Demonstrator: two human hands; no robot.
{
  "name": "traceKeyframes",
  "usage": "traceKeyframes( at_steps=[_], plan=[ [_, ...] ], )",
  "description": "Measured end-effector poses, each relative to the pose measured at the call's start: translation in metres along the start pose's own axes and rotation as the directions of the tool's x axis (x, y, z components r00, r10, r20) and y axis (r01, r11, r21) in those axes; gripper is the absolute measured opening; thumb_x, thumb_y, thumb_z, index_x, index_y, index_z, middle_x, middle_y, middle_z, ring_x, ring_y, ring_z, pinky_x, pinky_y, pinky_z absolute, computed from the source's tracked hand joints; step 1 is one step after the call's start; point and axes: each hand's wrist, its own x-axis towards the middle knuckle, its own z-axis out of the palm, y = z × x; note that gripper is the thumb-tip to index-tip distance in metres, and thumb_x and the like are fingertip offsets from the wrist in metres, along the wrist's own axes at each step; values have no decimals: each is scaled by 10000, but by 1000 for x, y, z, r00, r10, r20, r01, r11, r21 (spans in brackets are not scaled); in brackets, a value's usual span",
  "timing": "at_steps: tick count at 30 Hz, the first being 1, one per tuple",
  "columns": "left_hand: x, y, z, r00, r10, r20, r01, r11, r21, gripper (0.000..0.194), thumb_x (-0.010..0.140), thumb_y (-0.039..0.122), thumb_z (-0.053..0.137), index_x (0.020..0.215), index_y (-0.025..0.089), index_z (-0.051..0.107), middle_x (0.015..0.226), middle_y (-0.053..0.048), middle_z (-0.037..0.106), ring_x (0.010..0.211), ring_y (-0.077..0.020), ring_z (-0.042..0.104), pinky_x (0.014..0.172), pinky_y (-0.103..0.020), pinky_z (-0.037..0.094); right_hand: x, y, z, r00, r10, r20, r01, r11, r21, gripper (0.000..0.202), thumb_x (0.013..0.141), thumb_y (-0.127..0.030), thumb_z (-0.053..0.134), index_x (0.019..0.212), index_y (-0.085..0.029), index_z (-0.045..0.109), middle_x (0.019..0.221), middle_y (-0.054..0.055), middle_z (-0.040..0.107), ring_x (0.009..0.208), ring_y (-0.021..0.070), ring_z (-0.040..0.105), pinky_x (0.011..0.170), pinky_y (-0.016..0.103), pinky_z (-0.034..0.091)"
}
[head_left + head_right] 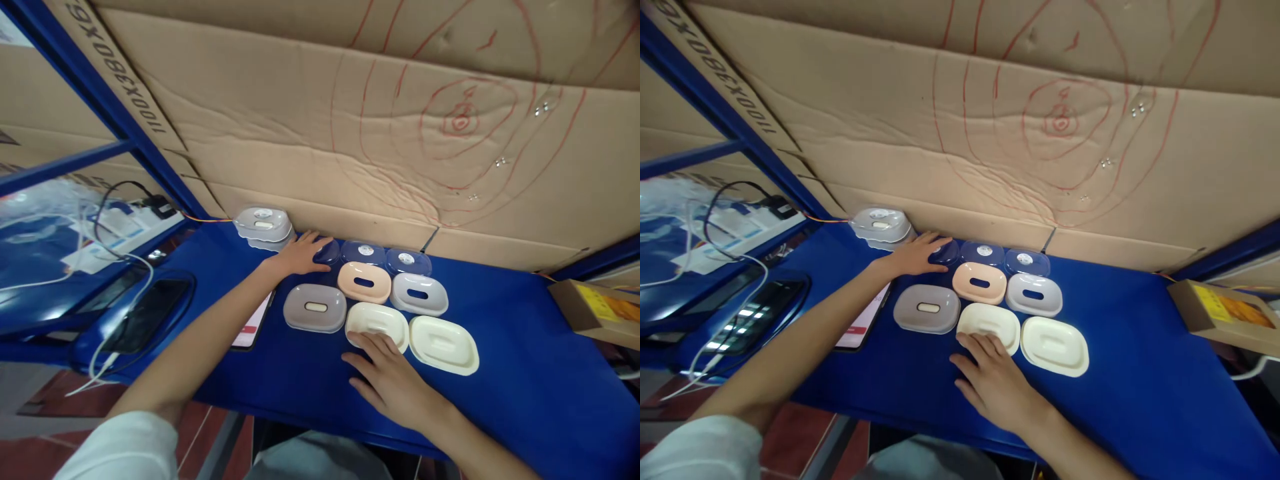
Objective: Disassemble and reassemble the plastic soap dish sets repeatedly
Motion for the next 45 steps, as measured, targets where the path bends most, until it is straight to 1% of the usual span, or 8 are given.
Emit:
traceKeyframes(
  at_steps=[3,6,11,14,20,26,39,45],
  plan=[
    [-4,-3,-6,1000,15,23,-14,1000,-11,780,866,497,778,1547,223,516,1523,-194,589,1380,-392,574,1133,-531,452,-1,0,-1,1000,-8,2,8,1000,-11,366,1058,-277,571,1420,-233,606,1575,128,540,1448,308,520,1199,559,445],
    [-38,9,-19,999,45,-24,-45,999,-18,776,900,524,737,1574,246,472,1552,-153,565,1413,-339,553,1165,-468,443,-3,0,1,1000,-2,-2,2,1000,-21,372,1066,-293,561,1432,-232,595,1596,119,523,1465,305,503,1205,550,441],
    [-109,48,-24,989,134,-63,-135,991,-6,760,893,514,750,1577,366,453,1624,-78,504,1439,-339,532,1144,-501,473,-7,-1,6,1000,13,-18,-14,999,-30,365,1067,-325,566,1419,-238,608,1599,103,529,1446,310,520,1207,556,437],
    [-128,67,-12,975,217,-53,-216,976,20,783,868,434,788,1575,380,455,1629,-87,500,1440,-354,528,1138,-532,467,-6,-1,6,999,17,-28,-18,999,-33,352,1057,-321,584,1398,-243,626,1582,100,547,1439,306,527,1210,548,433],
    [-124,71,2,972,231,-35,-228,971,69,731,867,395,753,1549,307,503,1629,-134,502,1475,-384,484,1153,-584,407,-1,-1,1,1000,16,-13,-17,1000,-16,316,1051,-298,588,1357,-239,640,1556,104,565,1422,294,536,1206,543,431],
    [-132,66,7,975,205,-90,-201,978,51,752,887,344,710,1588,322,437,1662,-112,455,1491,-369,457,1162,-563,401,-1,-3,-2,1000,14,-17,-14,1000,-20,307,1057,-287,572,1352,-234,637,1558,111,559,1426,295,531,1200,544,435],
    [-132,64,31,956,232,-180,-198,962,190,748,907,546,727,1555,245,505,1619,-198,502,1450,-424,502,1102,-600,467,-2,-1,1,1000,22,12,-22,1000,-22,331,1069,-299,548,1386,-231,612,1584,115,530,1447,316,506,1203,567,424],
    [-136,65,38,945,257,-200,-212,951,224,731,962,541,673,1588,233,454,1641,-231,459,1468,-440,478,1097,-614,455,-1,-2,-1,999,22,30,-21,1000,-23,341,1070,-293,547,1401,-234,606,1577,114,538,1450,311,504,1204,557,424]
  ],
)
